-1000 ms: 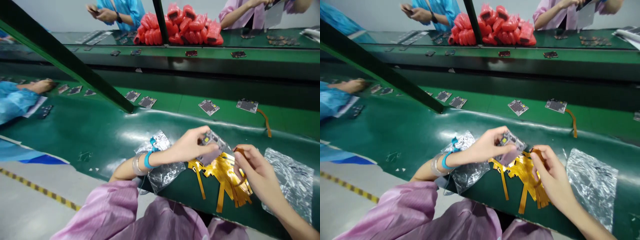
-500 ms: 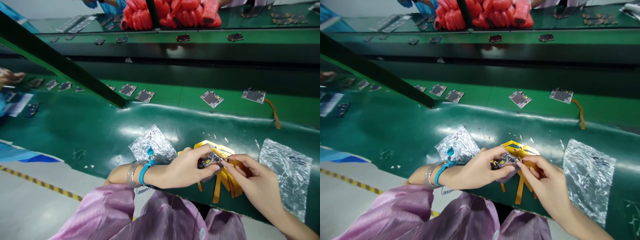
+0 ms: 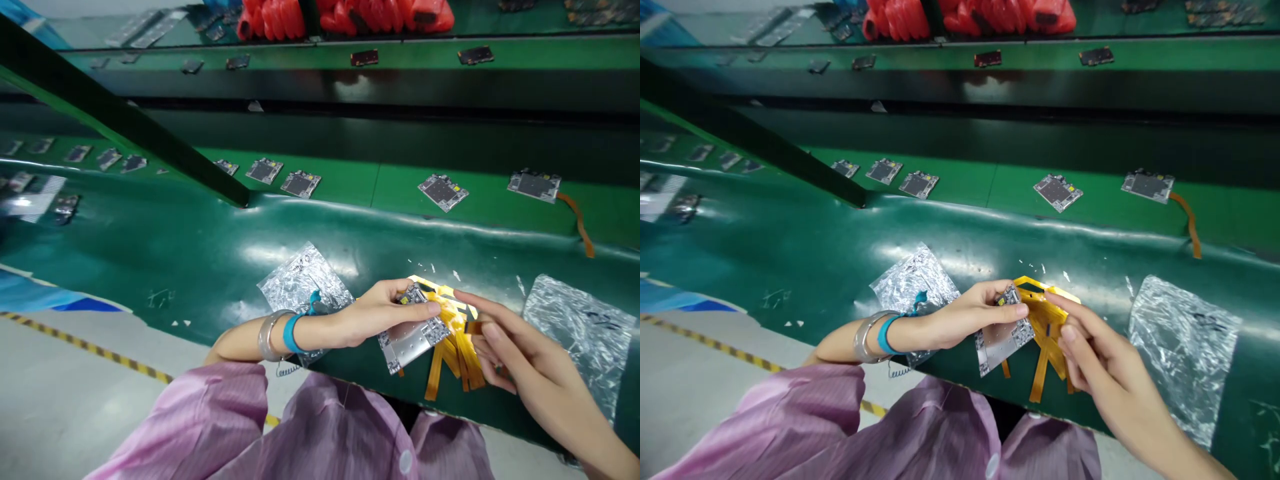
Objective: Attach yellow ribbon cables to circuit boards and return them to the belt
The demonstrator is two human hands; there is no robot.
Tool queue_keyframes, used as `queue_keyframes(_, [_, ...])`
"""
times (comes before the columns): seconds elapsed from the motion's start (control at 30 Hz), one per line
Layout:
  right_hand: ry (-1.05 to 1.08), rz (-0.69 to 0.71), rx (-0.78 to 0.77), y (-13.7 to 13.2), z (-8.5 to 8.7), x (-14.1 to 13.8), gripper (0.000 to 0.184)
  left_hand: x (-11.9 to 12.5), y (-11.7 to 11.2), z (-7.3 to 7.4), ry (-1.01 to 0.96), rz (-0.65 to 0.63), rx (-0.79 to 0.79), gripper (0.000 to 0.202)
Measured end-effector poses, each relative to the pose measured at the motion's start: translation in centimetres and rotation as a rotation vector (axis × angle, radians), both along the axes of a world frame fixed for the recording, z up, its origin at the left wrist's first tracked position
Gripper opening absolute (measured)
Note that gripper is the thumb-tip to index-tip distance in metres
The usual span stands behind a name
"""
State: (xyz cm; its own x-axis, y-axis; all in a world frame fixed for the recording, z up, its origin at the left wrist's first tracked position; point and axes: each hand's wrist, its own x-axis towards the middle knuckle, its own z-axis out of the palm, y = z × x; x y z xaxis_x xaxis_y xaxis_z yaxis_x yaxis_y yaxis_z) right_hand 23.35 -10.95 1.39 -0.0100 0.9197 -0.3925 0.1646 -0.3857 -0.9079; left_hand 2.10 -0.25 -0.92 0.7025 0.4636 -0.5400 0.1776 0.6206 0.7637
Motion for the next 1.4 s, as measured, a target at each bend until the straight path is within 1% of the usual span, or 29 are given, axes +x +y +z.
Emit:
queue_keyframes(0.03, [0.048, 0.007, -0.046, 0.3, 0.1, 0.1, 0.048, -0.2, 0.1, 0.1, 0.004, -0.037, 0.02, 0.043])
queue_keyframes(0.1, [0.11, 0.037, -0.122, 0.9, 0.2, 0.1, 0.039, -0.5, 0.3, 0.5, -0.017, -0.1, 0.114, 0.037])
queue_keyframes(0.17, [0.113, 0.087, -0.163, 1.4, 0.4, -0.2, 0.032, -0.9, 0.4, 0.9, -0.038, -0.136, 0.252, 0.03])
queue_keyframes(0.23, [0.073, 0.126, -0.161, 1.8, 0.6, -0.6, 0.032, -1.3, 0.3, 1.3, -0.039, -0.162, 0.354, 0.026])
queue_keyframes(0.33, [0.046, 0.147, -0.134, 1.8, 0.8, -1.1, 0.027, -1.7, 0.1, 1.7, -0.012, -0.226, 0.4, 0.025])
queue_keyframes(0.4, [0.048, 0.168, -0.144, 1.7, 0.8, -1.3, 0.027, -1.9, 0.0, 2.0, -0.004, -0.264, 0.425, 0.026])
queue_keyframes(0.53, [0.044, 0.213, -0.184, 1.7, 0.6, -1.5, 0.029, -2.2, -0.1, 2.5, 0.01, -0.306, 0.438, 0.029])
queue_keyframes(0.7, [0.1, 0.241, -0.242, 1.8, 0.6, -1.4, 0.028, -2.1, -0.1, 3.0, 0.041, -0.338, 0.451, 0.028])
queue_keyframes(0.87, [0.134, 0.271, -0.31, 1.5, 0.3, -1.1, 0.026, -1.9, 0.0, 3.1, 0.063, -0.385, 0.464, 0.028])
queue_keyframes(1.0, [0.146, 0.357, -0.358, 1.7, 0.0, -0.8, 0.027, -1.8, 0.0, 3.1, 0.106, -0.451, 0.471, 0.029])
queue_keyframes(1.1, [0.15, 0.388, -0.381, 2.1, -0.3, -0.8, 0.03, -1.7, 0.0, 3.0, 0.113, -0.438, 0.478, 0.026])
queue_keyframes(1.23, [0.164, 0.381, -0.391, 2.1, -0.7, -0.7, 0.029, -1.5, 0.0, 2.7, 0.156, -0.396, 0.494, 0.019])
queue_keyframes(1.33, [0.182, 0.369, -0.407, 2.0, -1.0, -0.6, 0.03, -1.2, 0.1, 2.1, 0.152, -0.342, 0.492, 0.024])
queue_keyframes(1.4, [0.2, 0.335, -0.411, 2.0, -1.1, -0.3, 0.037, -1.1, 0.3, 1.7, 0.116, -0.312, 0.465, 0.029])
